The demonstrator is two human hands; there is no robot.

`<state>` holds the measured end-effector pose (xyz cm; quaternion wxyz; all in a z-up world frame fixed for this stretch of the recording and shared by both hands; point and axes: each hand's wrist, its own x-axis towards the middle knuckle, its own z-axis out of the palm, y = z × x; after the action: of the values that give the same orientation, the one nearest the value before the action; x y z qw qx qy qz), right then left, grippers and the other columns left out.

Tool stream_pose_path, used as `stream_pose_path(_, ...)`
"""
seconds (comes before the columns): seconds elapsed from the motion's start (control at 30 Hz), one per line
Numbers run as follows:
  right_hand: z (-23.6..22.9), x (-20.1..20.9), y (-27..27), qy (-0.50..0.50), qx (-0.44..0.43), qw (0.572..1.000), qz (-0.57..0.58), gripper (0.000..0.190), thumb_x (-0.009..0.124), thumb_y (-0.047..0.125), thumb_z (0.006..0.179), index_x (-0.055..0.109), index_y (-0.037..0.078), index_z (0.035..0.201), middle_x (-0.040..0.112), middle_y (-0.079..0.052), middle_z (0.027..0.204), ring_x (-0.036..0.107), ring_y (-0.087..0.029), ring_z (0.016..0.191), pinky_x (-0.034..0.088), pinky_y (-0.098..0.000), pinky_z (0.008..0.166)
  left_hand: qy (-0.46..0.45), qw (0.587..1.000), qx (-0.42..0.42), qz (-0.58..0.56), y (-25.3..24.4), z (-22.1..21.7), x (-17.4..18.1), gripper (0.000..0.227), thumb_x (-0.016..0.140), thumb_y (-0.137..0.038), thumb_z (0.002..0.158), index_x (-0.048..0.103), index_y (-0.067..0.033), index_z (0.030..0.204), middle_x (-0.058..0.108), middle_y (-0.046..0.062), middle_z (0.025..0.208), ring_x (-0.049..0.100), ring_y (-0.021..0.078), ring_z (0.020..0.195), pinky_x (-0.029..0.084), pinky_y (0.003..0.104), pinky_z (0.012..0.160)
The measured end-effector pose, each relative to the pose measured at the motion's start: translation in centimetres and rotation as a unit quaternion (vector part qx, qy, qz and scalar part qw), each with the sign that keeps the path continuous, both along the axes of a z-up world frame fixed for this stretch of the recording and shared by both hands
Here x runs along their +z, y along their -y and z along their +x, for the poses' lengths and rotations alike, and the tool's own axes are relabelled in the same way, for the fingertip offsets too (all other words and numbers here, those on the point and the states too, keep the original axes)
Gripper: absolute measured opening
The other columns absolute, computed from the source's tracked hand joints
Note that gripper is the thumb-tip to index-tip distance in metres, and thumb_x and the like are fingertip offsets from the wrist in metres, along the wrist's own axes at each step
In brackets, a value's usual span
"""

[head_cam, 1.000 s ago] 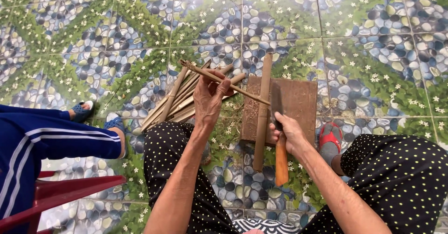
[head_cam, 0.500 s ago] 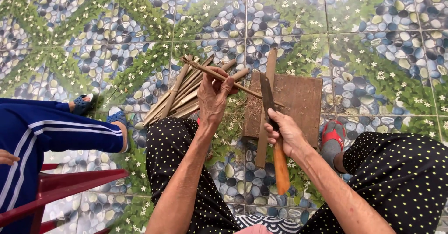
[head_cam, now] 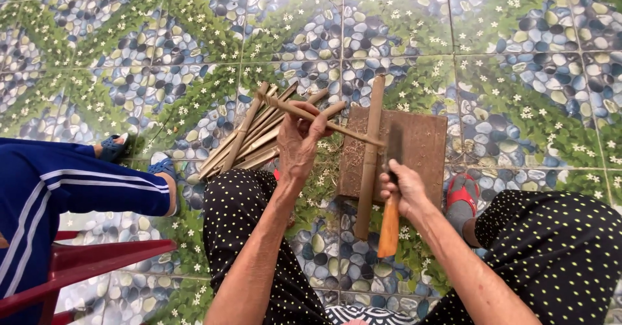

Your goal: A person uses a knife to shave and smooth thin strips of material against a wooden block while sitting on the floor.

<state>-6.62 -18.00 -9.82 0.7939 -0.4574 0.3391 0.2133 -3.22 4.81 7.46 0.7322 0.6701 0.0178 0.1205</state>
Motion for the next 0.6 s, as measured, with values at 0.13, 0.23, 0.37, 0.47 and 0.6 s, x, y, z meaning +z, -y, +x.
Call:
stream_pose_path(0.13,1.2,-0.4,1.8,0.017,-0.016,0.999,-0.028,0.02,0.059,0.03,0.106,0.056,0.011,0.111,0.056,-0.005,0.072,0.041,-0.007,0.047,0.041,-0.0266,0.043,0.01,1.0,-0.017,0.024,-0.8,0.3,0.7,0.014,0.072,-0.017,0.098,0.064,-0.0068,0.105,0.07,0.015,0.099,0.074,0.0241,0.095,0.067,0.035,0.08)
stream_pose_path(0.23,1.2,-0.5,3.1,0.018,-0.021,0.997,-0.069,0.019,0.058,0.03,0.107,0.057,0.012,0.112,0.06,-0.007,0.073,0.045,-0.009,0.047,0.044,-0.0279,0.045,0.01,0.997,-0.048,0.059,-1.2,-0.1,1.0,0.012,0.072,-0.014,0.097,0.073,-0.0122,0.108,0.075,0.008,0.105,0.069,0.0155,0.106,0.06,0.034,0.094)
stream_pose_path(0.37,1.4,-0.2,2.9,0.018,0.006,0.994,-0.105,0.023,0.057,0.031,0.107,0.058,0.009,0.115,0.061,-0.009,0.072,0.047,-0.011,0.046,0.045,-0.0298,0.044,0.005,0.993,-0.082,0.084,-1.3,-0.1,2.2,0.018,0.075,-0.017,0.095,0.075,-0.0142,0.112,0.077,0.009,0.107,0.071,0.0193,0.106,0.059,0.035,0.097)
stream_pose_path(0.47,1.2,0.2,2.8,0.014,0.022,0.994,-0.11,0.025,0.058,0.033,0.106,0.058,0.009,0.114,0.062,-0.012,0.07,0.046,-0.012,0.045,0.045,-0.0314,0.042,0.014,0.991,-0.116,0.069,-1.2,-0.2,2.4,0.015,0.075,-0.015,0.095,0.074,-0.0114,0.11,0.077,0.016,0.108,0.072,0.0242,0.104,0.061,0.038,0.095)
stream_pose_path(0.6,1.9,-1.4,2.7,0.011,0.043,0.994,-0.103,0.026,0.059,0.035,0.106,0.058,0.01,0.112,0.061,-0.012,0.068,0.047,-0.013,0.045,0.044,-0.0313,0.041,0.011,0.986,-0.148,0.073,-2.3,0.8,-0.3,0.013,0.078,-0.006,0.091,0.071,-0.0046,0.102,0.078,0.017,0.103,0.073,0.0238,0.104,0.06,0.037,0.093)
